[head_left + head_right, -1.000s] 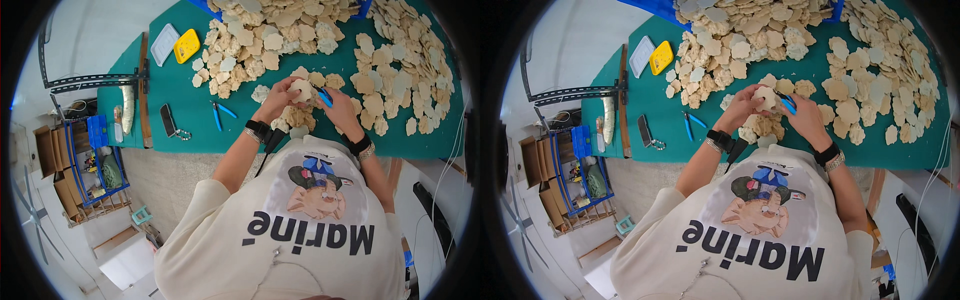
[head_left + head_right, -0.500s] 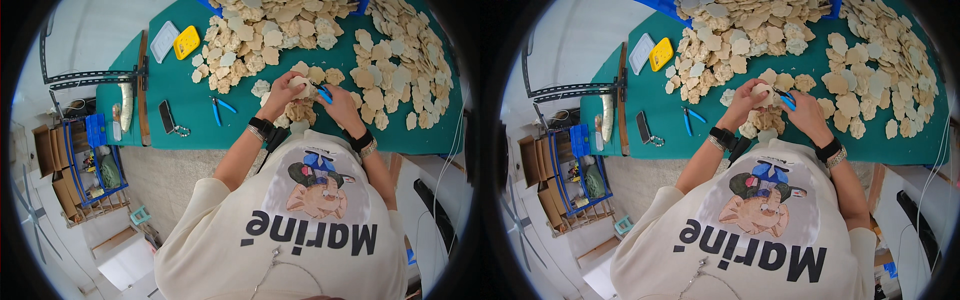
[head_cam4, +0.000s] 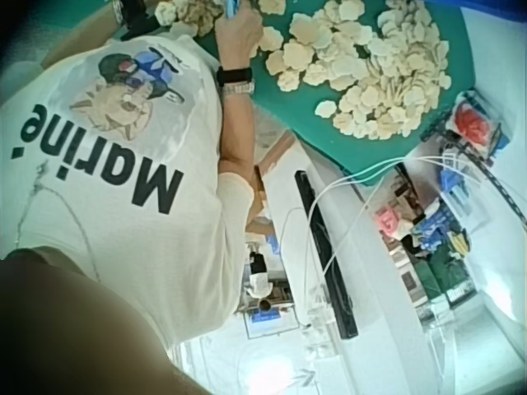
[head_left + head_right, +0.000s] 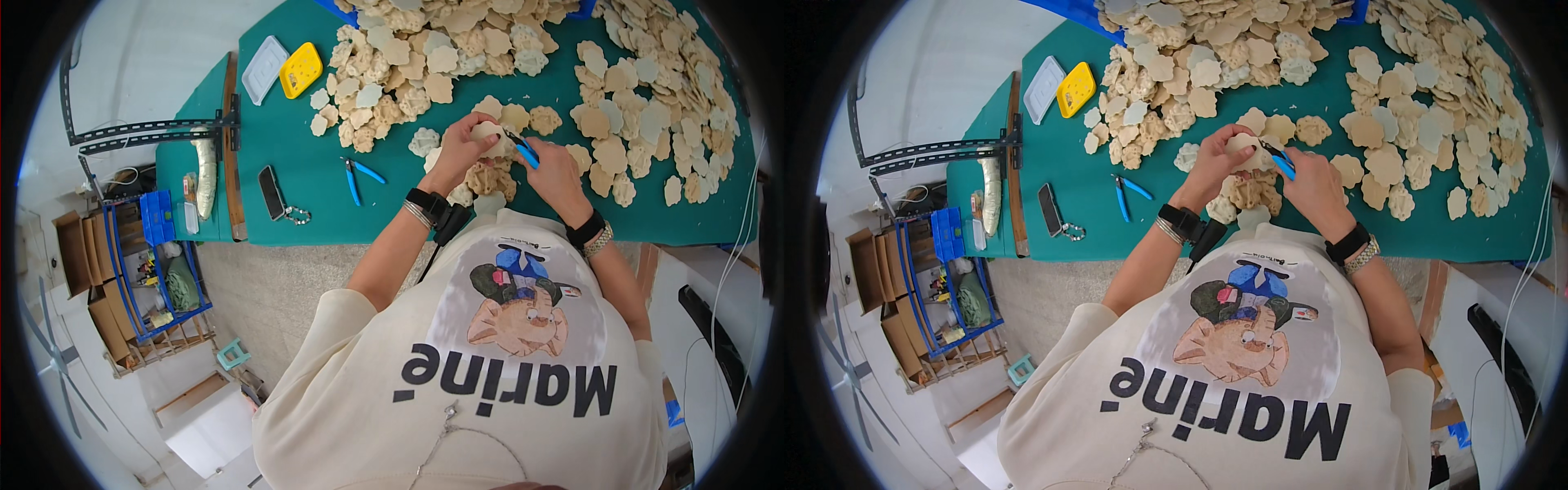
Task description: The person uses blue-handled pliers to trim the edges of small, light-colored decorative pieces on a green worktable. They pick up each piece, trim it, and place it back on the table among many similar items.
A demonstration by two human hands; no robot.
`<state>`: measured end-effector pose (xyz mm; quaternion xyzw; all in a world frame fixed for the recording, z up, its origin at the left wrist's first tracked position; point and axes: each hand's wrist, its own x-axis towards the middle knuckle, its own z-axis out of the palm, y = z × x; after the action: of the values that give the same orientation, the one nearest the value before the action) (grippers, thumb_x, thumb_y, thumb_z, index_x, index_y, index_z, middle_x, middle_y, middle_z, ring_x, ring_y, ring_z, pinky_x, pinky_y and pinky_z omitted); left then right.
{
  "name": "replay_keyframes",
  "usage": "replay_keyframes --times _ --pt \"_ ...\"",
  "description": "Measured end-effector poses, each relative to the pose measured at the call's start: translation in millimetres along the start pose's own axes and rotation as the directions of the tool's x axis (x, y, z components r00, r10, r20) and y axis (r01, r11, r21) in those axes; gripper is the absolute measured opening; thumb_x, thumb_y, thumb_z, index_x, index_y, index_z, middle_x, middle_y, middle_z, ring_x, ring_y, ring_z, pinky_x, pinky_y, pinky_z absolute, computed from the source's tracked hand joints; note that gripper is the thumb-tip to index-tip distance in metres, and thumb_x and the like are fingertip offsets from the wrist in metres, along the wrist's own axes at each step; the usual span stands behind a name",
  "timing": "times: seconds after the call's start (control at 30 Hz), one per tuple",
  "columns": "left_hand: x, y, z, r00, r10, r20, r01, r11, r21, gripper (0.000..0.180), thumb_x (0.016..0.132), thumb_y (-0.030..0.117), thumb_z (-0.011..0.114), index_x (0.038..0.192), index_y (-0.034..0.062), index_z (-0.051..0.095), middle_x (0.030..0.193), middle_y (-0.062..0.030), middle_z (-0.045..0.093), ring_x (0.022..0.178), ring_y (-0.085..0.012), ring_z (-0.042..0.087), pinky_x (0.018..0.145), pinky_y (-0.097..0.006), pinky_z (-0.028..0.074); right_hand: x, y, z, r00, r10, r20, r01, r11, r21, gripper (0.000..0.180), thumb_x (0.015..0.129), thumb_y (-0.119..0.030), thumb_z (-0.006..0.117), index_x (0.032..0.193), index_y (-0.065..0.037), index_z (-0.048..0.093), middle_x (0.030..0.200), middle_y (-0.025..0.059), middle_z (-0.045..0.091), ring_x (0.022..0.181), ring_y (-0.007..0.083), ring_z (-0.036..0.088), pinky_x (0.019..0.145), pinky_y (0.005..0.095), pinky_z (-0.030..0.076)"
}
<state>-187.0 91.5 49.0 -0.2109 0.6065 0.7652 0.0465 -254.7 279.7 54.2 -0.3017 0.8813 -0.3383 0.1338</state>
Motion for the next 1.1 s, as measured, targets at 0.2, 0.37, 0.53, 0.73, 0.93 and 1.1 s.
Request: replay_keyframes --times 0.2,0.37,0.53,0.73,0.93,1.1 --pt "4.5 -4.4 -0.9 0.997 -0.070 0.015 0.070 0.997 -0.033 0.020 0.093 0.006 0.062 0.113 0.0055 0.058 0.100 -0.0035 0.064 0.083 -0.0135 0.066 0.061 -0.026 0.054 1.2 3.0 3.6 0.998 0.056 0.008 -0.056 0.998 -0.007 0.020 0.087 -0.017 0.063 0.102 -0.006 0.070 0.075 0.0203 0.066 0.071 0.0386 0.065 0.062 0.0467 0.051" --pt "22.6 -13.8 -1.5 0.935 0.342 0.092 -0.331 0.749 0.575 0.015 0.090 0.013 0.067 0.101 0.0030 0.065 0.091 -0.0101 0.068 0.082 -0.0237 0.066 0.070 -0.034 0.052 10.5 18.4 3.7 0.985 0.153 -0.082 -0.149 0.987 0.053 0.025 0.087 -0.026 0.066 0.101 -0.006 0.070 0.074 0.0194 0.066 0.069 0.0384 0.065 0.060 0.0456 0.050" --pt "60.9 -17.3 -40.5 0.732 0.496 -0.467 0.037 0.656 0.754 0.028 0.083 0.030 0.075 0.090 0.0040 0.067 0.085 -0.0143 0.066 0.090 -0.0299 0.061 0.076 -0.040 0.049 18.2 41.5 0.8 0.964 0.238 -0.117 -0.236 0.971 0.031 0.034 0.088 -0.035 0.068 0.105 -0.006 0.069 0.074 0.0180 0.067 0.071 0.0366 0.067 0.062 0.0444 0.051" --pt "101.8 -28.6 -82.5 0.576 0.669 -0.469 0.335 0.330 0.882 0.049 0.069 0.044 0.083 0.093 0.0054 0.065 0.096 -0.0159 0.060 0.092 -0.0361 0.054 0.078 -0.045 0.044 19.8 42.8 6.5 0.969 0.238 -0.060 -0.241 0.969 -0.051 0.035 0.086 -0.031 0.070 0.110 -0.006 0.068 0.077 0.0205 0.067 0.072 0.0358 0.067 0.062 0.0424 0.051" --pt "91.6 -26.6 -60.8 0.707 0.503 -0.496 0.007 0.697 0.717 0.031 0.075 0.008 0.080 0.095 0.0048 0.056 0.084 -0.0087 0.064 0.075 -0.0221 0.061 0.066 -0.033 0.049 24.6 28.9 1.1 0.986 0.157 -0.054 -0.158 0.988 -0.004 0.033 0.085 -0.028 0.071 0.109 -0.005 0.066 0.083 0.0200 0.067 0.076 0.0369 0.066 0.064 0.0431 0.051" --pt "42.9 -6.1 -42.5 0.968 0.132 -0.214 -0.087 0.974 0.209 0.029 0.086 0.009 0.073 0.112 0.0023 0.062 0.107 -0.0038 0.068 0.092 -0.0101 0.063 0.076 -0.027 0.052 33.3 18.6 0.3 0.999 0.020 -0.032 -0.018 0.998 0.056 0.033 0.085 -0.025 0.070 0.110 -0.006 0.065 0.085 0.0182 0.067 0.078 0.0378 0.065 0.066 0.0436 0.051"
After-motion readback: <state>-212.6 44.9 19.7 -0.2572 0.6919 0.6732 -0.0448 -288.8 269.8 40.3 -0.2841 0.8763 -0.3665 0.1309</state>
